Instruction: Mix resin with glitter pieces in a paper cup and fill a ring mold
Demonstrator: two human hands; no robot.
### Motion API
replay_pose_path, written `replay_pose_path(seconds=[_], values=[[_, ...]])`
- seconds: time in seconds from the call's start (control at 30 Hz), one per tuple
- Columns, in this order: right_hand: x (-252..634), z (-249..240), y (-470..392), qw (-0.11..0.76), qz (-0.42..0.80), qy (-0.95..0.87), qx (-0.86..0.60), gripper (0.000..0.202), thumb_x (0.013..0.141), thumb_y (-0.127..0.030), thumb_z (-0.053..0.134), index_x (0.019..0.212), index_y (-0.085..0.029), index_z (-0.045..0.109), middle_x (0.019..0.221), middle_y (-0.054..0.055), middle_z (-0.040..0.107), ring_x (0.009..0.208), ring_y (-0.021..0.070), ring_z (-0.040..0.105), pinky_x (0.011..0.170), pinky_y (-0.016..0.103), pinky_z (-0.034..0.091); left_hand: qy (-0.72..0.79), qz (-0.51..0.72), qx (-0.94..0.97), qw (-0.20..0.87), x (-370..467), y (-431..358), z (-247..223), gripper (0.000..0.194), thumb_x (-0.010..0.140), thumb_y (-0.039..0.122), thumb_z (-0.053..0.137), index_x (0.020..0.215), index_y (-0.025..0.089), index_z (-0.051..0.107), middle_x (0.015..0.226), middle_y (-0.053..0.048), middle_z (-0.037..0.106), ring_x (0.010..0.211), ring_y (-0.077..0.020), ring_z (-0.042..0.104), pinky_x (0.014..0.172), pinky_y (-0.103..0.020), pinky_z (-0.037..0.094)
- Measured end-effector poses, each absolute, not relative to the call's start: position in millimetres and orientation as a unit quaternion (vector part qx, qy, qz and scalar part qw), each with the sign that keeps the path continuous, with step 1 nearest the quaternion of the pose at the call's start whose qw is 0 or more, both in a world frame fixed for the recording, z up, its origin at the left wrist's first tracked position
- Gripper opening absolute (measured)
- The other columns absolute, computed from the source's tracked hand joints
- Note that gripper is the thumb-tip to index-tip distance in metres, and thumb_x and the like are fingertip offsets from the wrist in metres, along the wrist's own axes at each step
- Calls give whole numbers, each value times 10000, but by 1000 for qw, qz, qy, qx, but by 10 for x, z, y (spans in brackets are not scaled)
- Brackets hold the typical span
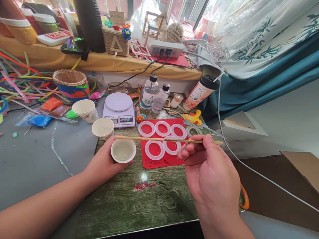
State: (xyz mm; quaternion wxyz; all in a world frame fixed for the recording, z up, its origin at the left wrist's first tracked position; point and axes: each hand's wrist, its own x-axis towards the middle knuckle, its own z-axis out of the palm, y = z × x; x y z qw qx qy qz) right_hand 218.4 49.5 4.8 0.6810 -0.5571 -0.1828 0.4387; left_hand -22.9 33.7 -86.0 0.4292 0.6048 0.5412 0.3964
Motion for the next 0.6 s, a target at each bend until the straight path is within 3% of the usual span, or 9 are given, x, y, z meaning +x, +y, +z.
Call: replay_pose_path(seconds=[0.27, 0.43, 0.6], values=[[2179, 85, 502, 683, 433, -195, -555, 467, 1121, -288, 537, 724, -166, 749, 568, 1, 574, 527, 125, 560, 485, 212, 499, 547, 389, 613, 416, -241, 333, -877, 513, 792, 283, 846, 1251, 266, 617, 1197, -58, 757, 1106, -290, 754, 995, -459, 634], [2219, -13, 431, 685, 398, -297, -533, 288, 1000, -363, 738, 778, -188, 793, 592, 3, 637, 555, 158, 635, 529, 267, 572, 541, 391, 616, 418, -238, 337, -878, 516, 801, 258, 839, 1268, 270, 620, 1237, -62, 760, 1130, -287, 752, 1019, -458, 629], [2174, -82, 243, 655, 324, -434, -527, 213, 988, -381, 782, 836, -243, 840, 783, 17, 749, 595, 176, 686, 564, 319, 583, 535, 392, 626, 410, -245, 333, -889, 493, 811, 262, 845, 1257, 276, 635, 1224, -53, 765, 1110, -278, 752, 1015, -449, 631]])
